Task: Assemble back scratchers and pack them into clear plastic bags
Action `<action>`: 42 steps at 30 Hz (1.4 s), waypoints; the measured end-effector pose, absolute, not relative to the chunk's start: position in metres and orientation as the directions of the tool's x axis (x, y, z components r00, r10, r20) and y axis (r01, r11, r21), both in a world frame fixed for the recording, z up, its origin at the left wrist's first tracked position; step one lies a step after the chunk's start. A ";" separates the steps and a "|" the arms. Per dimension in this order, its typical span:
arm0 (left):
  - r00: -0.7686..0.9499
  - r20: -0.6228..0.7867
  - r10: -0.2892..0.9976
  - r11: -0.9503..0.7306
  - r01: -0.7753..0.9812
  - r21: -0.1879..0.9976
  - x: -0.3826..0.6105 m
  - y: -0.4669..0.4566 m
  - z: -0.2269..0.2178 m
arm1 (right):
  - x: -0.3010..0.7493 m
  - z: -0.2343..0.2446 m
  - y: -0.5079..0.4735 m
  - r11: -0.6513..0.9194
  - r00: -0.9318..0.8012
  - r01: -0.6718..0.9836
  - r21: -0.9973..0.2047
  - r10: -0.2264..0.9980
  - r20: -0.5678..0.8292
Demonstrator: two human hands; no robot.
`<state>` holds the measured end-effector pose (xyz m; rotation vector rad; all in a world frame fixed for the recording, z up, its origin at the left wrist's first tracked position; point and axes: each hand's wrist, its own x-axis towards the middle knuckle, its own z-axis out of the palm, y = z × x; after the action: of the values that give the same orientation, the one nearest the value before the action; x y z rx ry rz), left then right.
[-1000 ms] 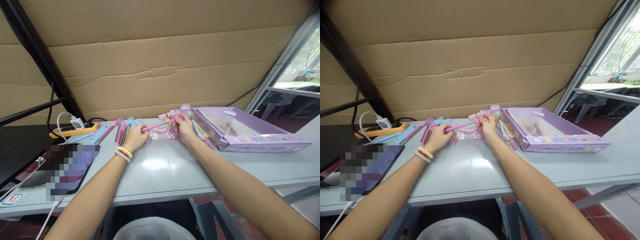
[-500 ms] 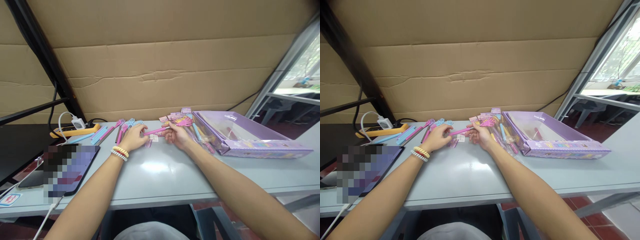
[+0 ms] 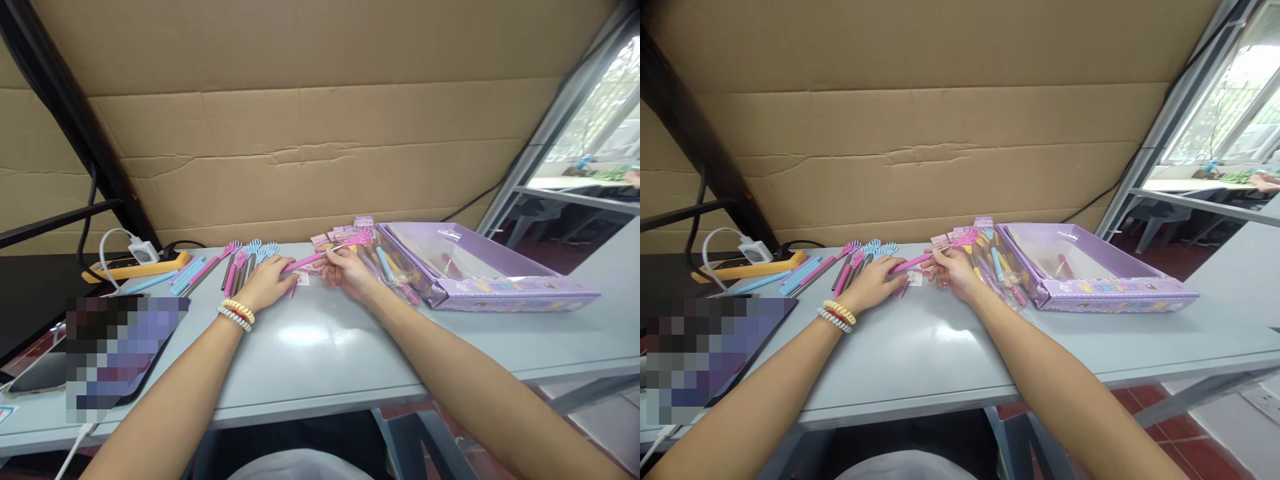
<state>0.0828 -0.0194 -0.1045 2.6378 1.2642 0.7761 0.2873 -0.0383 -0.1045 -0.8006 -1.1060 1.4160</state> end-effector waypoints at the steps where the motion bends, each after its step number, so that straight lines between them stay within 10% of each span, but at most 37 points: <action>1: 0.541 0.397 0.741 -0.663 0.683 0.306 0.083 -0.020 -0.104 | 0.287 -0.105 -0.039 0.054 -0.176 -0.353 -0.934 0.977 0.123; 15: 0.440 0.383 0.812 -0.559 0.777 0.291 0.075 -0.012 -0.106 | 0.286 -0.104 -0.043 -0.026 -0.283 -0.407 -0.913 0.954 0.099; 25: 0.135 0.551 0.823 -0.488 0.664 0.567 0.060 -0.003 -0.095 | 0.297 -0.093 -0.037 -0.094 -0.015 -0.427 -0.899 0.995 -0.097; 36: 0.432 0.437 0.789 -0.614 0.549 0.567 0.080 -0.022 -0.102 | 0.293 -0.093 -0.037 -0.277 -0.073 -0.396 -0.875 0.960 -0.271; 42: 0.699 0.296 0.651 -0.758 0.577 0.305 0.110 -0.040 -0.111 | 0.278 -0.105 -0.039 -0.243 -0.207 -0.303 -0.921 0.961 -0.185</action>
<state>0.1099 -0.0402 -0.1107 2.7184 0.9926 0.5818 0.2780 -0.0390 -0.1055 -1.0201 -0.9653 1.6382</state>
